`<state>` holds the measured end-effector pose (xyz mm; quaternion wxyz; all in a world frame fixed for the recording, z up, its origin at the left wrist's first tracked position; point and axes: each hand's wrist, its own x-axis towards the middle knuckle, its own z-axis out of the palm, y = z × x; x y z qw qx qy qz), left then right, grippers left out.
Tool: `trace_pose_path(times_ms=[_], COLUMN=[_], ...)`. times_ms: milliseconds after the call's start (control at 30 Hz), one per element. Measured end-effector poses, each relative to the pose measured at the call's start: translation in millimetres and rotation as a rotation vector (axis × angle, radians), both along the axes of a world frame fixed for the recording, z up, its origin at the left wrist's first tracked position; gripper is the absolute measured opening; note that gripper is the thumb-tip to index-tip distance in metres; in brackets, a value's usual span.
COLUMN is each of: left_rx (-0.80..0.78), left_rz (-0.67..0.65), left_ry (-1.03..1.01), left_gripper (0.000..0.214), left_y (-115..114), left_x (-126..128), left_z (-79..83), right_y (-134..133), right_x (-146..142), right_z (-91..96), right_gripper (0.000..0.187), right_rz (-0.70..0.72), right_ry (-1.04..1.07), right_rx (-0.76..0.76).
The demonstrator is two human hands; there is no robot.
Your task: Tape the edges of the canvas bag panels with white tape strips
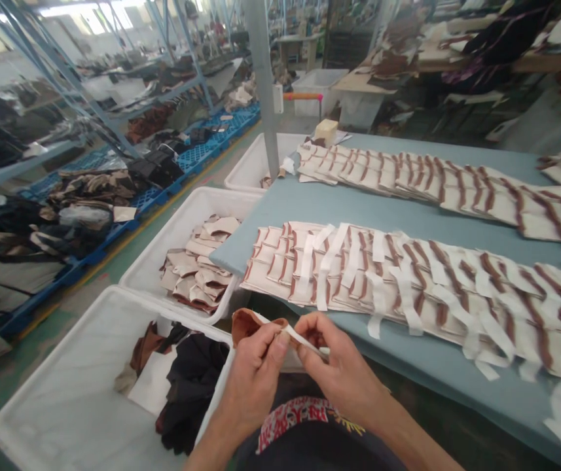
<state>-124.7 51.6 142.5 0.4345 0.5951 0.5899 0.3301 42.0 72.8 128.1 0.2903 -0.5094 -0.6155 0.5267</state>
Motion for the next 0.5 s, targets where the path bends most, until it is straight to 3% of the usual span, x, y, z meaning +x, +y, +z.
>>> trace_pose_path(times_ms=[167, 267, 367, 500], left_rx=[-0.033, -0.08, -0.246, -0.496], left_rz=[0.057, 0.08, 0.125, 0.311], left_ry=[0.062, 0.058, -0.111, -0.482], left_gripper=[0.034, 0.036, 0.041, 0.049], left_y=[-11, -13, -9, 2], left_x=[8, 11, 15, 19], left_z=[-20.5, -28.3, -35.9, -52.7], right_y=[-18, -25, -23, -7], right_x=[5, 8, 14, 28], right_z=[-24.5, -35.1, -40.6, -42.6], right_gripper=[0.017, 0.017, 0.014, 0.008], right_rz=[0.007, -0.013, 0.004, 0.062], right_ry=[-0.172, -0.113, 0.028, 0.313], right_rx=[0.029, -0.003, -0.082, -0.184])
